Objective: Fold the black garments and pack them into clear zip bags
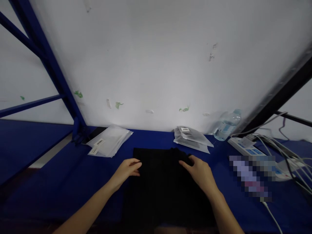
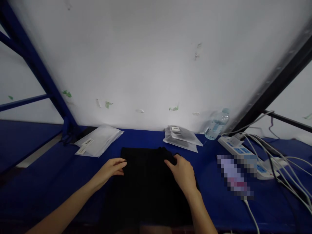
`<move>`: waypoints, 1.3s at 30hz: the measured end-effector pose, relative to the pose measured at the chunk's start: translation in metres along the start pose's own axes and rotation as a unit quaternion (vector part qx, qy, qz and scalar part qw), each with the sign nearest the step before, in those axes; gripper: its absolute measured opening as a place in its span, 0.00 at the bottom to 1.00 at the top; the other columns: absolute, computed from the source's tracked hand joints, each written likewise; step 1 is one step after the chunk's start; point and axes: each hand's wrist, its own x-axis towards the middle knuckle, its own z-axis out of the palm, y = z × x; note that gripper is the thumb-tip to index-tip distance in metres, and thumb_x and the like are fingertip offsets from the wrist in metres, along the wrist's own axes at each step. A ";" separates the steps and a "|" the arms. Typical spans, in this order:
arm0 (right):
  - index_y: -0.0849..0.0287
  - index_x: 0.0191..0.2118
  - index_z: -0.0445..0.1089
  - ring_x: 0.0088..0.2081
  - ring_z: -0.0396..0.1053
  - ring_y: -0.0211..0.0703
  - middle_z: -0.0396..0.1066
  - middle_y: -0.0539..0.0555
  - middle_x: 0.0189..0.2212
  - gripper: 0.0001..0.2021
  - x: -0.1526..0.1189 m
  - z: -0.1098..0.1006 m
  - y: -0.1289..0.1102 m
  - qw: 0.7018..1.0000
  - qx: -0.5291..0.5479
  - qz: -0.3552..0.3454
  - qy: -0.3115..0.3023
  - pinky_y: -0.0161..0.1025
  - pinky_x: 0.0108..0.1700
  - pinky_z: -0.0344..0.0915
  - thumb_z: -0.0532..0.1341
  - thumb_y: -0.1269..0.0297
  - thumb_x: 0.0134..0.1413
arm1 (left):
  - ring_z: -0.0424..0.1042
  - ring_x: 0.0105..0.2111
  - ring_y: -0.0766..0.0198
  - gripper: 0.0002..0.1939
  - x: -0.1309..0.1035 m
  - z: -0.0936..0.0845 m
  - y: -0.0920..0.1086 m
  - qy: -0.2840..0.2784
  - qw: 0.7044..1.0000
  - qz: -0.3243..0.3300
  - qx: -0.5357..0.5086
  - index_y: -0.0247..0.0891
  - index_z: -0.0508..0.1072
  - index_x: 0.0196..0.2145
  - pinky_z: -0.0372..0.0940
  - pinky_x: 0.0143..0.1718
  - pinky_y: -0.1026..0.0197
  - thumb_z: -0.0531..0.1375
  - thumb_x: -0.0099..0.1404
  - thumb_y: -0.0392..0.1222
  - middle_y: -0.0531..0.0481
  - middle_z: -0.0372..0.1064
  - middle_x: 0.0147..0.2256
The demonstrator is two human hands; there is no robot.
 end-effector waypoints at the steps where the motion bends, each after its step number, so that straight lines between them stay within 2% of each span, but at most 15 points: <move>1: 0.54 0.31 0.69 0.30 0.76 0.53 0.77 0.55 0.28 0.12 -0.001 -0.003 -0.011 1.000 -0.012 -0.007 0.017 0.39 0.26 0.63 0.61 0.51 0.53 | 0.75 0.35 0.58 0.17 0.001 0.001 -0.001 0.002 1.000 -0.001 -0.004 0.35 0.76 0.36 0.71 0.40 0.55 0.65 0.56 0.51 0.47 0.74 0.34; 5: 0.57 0.40 0.66 0.28 0.75 0.50 0.76 0.54 0.31 0.10 -0.025 -0.004 -0.072 0.993 -0.039 -0.080 0.071 0.38 0.25 0.63 0.60 0.57 0.56 | 0.74 0.32 0.61 0.19 0.004 0.001 -0.005 0.014 1.000 -0.009 -0.018 0.34 0.75 0.37 0.71 0.38 0.57 0.66 0.54 0.53 0.48 0.74 0.33; 8: 0.61 0.47 0.65 0.35 0.76 0.51 0.76 0.59 0.37 0.20 -0.060 0.012 -0.107 0.979 0.018 -0.202 0.032 0.41 0.31 0.71 0.61 0.51 0.56 | 0.74 0.31 0.61 0.23 0.004 0.001 -0.006 0.027 0.999 -0.020 -0.028 0.33 0.75 0.37 0.70 0.36 0.58 0.64 0.56 0.58 0.46 0.73 0.32; 11: 0.63 0.56 0.63 0.52 0.69 0.57 0.71 0.64 0.51 0.24 -0.094 0.036 -0.115 0.957 0.038 -0.286 0.021 0.48 0.48 0.70 0.59 0.54 0.58 | 0.75 0.34 0.58 0.29 0.002 -0.001 -0.003 0.032 0.998 -0.038 -0.037 0.32 0.75 0.40 0.69 0.38 0.57 0.56 0.61 0.63 0.43 0.74 0.35; 15: 0.63 0.59 0.63 0.58 0.63 0.58 0.66 0.61 0.57 0.24 -0.113 0.058 -0.101 0.951 0.062 -0.302 0.001 0.53 0.56 0.66 0.59 0.59 0.59 | 0.72 0.46 0.52 0.26 -0.002 -0.007 0.008 -0.038 0.998 -0.032 0.026 0.34 0.74 0.47 0.66 0.44 0.55 0.63 0.58 0.57 0.41 0.74 0.44; 18: 0.60 0.56 0.66 0.57 0.65 0.55 0.67 0.59 0.56 0.21 -0.101 0.055 -0.086 0.956 0.137 -0.260 -0.022 0.52 0.56 0.65 0.57 0.57 0.60 | 0.71 0.48 0.51 0.22 -0.004 -0.010 0.015 -0.099 0.993 0.011 0.068 0.37 0.75 0.47 0.63 0.49 0.53 0.67 0.55 0.47 0.44 0.75 0.45; 22: 0.61 0.51 0.69 0.49 0.71 0.55 0.74 0.62 0.47 0.23 -0.067 0.041 -0.065 0.969 0.240 -0.056 -0.026 0.51 0.50 0.68 0.55 0.49 0.59 | 0.72 0.46 0.51 0.19 -0.007 -0.011 0.011 -0.117 0.991 0.045 0.042 0.38 0.76 0.46 0.62 0.51 0.50 0.66 0.56 0.42 0.44 0.75 0.45; 24: 0.62 0.51 0.70 0.47 0.72 0.56 0.75 0.61 0.44 0.26 -0.053 0.039 -0.060 0.957 0.278 0.010 -0.084 0.49 0.48 0.69 0.58 0.46 0.55 | 0.72 0.47 0.51 0.19 -0.011 -0.008 0.007 -0.112 0.992 0.060 0.026 0.38 0.75 0.46 0.62 0.51 0.50 0.65 0.56 0.41 0.45 0.74 0.46; 26: 0.61 0.48 0.72 0.48 0.73 0.56 0.76 0.60 0.43 0.26 -0.046 0.040 -0.059 0.939 0.315 0.039 -0.133 0.46 0.48 0.69 0.60 0.44 0.51 | 0.72 0.47 0.53 0.19 -0.013 -0.003 0.005 -0.124 0.989 0.073 0.019 0.39 0.74 0.48 0.62 0.51 0.51 0.65 0.57 0.41 0.45 0.74 0.46; 28: 0.59 0.45 0.74 0.47 0.73 0.57 0.77 0.58 0.42 0.25 -0.045 0.042 -0.062 0.925 0.342 0.055 -0.159 0.45 0.47 0.69 0.62 0.44 0.48 | 0.73 0.45 0.55 0.18 -0.013 -0.002 0.006 -0.127 0.985 0.091 0.074 0.41 0.73 0.48 0.65 0.48 0.54 0.64 0.59 0.42 0.47 0.75 0.45; 29: 0.59 0.43 0.75 0.45 0.74 0.57 0.78 0.57 0.41 0.24 -0.045 0.043 -0.063 0.918 0.352 0.062 -0.171 0.44 0.46 0.70 0.63 0.44 0.47 | 0.74 0.44 0.57 0.17 -0.010 -0.005 0.009 -0.104 0.980 0.107 0.133 0.41 0.74 0.47 0.66 0.46 0.56 0.63 0.59 0.44 0.48 0.75 0.44; 31: 0.58 0.41 0.75 0.43 0.75 0.56 0.78 0.56 0.39 0.23 -0.046 0.044 -0.065 0.908 0.367 0.077 -0.188 0.44 0.44 0.70 0.64 0.45 0.46 | 0.74 0.41 0.59 0.14 0.002 -0.019 0.019 -0.009 0.955 0.140 0.261 0.42 0.74 0.45 0.66 0.44 0.59 0.62 0.61 0.46 0.49 0.75 0.42; 32: 0.58 0.41 0.76 0.43 0.75 0.55 0.79 0.55 0.38 0.23 -0.047 0.044 -0.065 0.904 0.373 0.084 -0.190 0.43 0.44 0.70 0.64 0.45 0.45 | 0.74 0.40 0.59 0.13 0.011 -0.031 0.025 0.062 0.934 0.154 0.317 0.42 0.74 0.43 0.66 0.44 0.59 0.61 0.61 0.46 0.49 0.74 0.41; 35: 0.58 0.40 0.76 0.42 0.76 0.54 0.79 0.54 0.37 0.21 -0.047 0.042 -0.065 0.898 0.385 0.096 -0.190 0.42 0.43 0.71 0.64 0.46 0.45 | 0.71 0.42 0.56 0.10 0.043 -0.075 0.039 0.187 0.902 0.134 0.366 0.36 0.73 0.42 0.63 0.47 0.53 0.59 0.64 0.42 0.45 0.72 0.41; 39: 0.59 0.40 0.76 0.41 0.76 0.53 0.79 0.54 0.37 0.22 -0.047 0.040 -0.065 0.898 0.381 0.103 -0.195 0.41 0.42 0.71 0.64 0.46 0.46 | 0.71 0.41 0.57 0.11 0.071 -0.119 0.038 0.236 0.873 0.077 0.420 0.33 0.71 0.42 0.66 0.44 0.50 0.62 0.64 0.41 0.45 0.70 0.42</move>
